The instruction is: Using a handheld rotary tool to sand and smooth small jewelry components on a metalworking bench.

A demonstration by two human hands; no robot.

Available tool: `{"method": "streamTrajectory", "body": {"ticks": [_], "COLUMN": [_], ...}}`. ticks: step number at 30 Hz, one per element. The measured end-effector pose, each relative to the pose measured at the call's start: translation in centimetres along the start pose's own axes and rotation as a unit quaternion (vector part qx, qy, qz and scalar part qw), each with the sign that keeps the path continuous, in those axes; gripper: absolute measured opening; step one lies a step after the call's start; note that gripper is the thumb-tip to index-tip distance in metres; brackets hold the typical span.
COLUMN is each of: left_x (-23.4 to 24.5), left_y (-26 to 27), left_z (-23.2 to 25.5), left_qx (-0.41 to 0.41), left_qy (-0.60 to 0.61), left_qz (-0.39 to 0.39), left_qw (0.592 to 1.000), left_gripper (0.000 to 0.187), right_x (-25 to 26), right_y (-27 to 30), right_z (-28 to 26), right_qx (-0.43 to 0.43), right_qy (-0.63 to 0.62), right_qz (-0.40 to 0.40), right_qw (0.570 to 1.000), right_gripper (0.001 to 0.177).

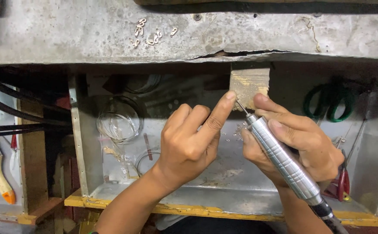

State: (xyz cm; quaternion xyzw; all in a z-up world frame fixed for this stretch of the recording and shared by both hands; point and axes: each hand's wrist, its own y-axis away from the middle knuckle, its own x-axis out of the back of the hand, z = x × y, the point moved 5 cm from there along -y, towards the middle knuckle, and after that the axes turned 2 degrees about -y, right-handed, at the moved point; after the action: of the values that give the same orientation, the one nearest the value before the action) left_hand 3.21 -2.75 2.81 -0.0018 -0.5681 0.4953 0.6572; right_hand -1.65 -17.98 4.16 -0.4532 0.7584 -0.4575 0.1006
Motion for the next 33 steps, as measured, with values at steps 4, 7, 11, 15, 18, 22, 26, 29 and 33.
{"method": "streamTrajectory", "body": {"ticks": [4, 7, 11, 15, 18, 22, 26, 29, 33], "left_x": [0.2, 0.2, 0.2, 0.3, 0.3, 1.3, 3.9, 6.4, 8.4], "left_y": [-0.1, 0.1, 0.1, -0.1, 0.0, -0.5, -1.7, -2.9, -4.1], "left_z": [0.1, 0.0, 0.1, 0.2, 0.3, 0.9, -0.2, -2.2, -5.0], "left_qx": [0.013, 0.016, 0.014, 0.016, 0.024, 0.071, 0.145, 0.174, 0.237], "left_qy": [0.037, 0.036, 0.038, 0.030, 0.053, 0.127, 0.176, 0.150, 0.120], "left_qz": [-0.012, -0.007, -0.010, -0.008, -0.007, 0.004, 0.023, 0.047, -0.042], "left_qw": [0.999, 0.999, 0.999, 0.999, 0.998, 0.989, 0.973, 0.972, 0.963], "left_gripper": [0.049, 0.052, 0.054, 0.053, 0.055, 0.048, 0.041, 0.045, 0.059], "right_x": [0.7, 1.9, 2.8, 2.8, 0.3, 2.3, 3.8, 4.1, 3.9], "right_y": [0.2, 0.2, 2.3, 3.4, 1.4, 4.2, 6.3, 6.4, 5.0], "right_z": [0.8, 2.2, 5.1, 6.3, 1.8, 4.7, 5.3, 5.7, 3.0], "right_qx": [0.033, 0.027, 0.082, 0.069, 0.020, 0.050, -0.084, -0.072, -0.071], "right_qy": [-0.017, -0.055, -0.131, -0.152, -0.114, -0.196, -0.264, -0.244, -0.180], "right_qz": [-0.014, -0.074, -0.303, -0.327, 0.001, -0.187, -0.040, -0.032, 0.039], "right_qw": [0.999, 0.995, 0.940, 0.930, 0.993, 0.961, 0.960, 0.967, 0.980], "right_gripper": [0.051, 0.052, 0.063, 0.064, 0.046, 0.078, 0.050, 0.050, 0.039]}}
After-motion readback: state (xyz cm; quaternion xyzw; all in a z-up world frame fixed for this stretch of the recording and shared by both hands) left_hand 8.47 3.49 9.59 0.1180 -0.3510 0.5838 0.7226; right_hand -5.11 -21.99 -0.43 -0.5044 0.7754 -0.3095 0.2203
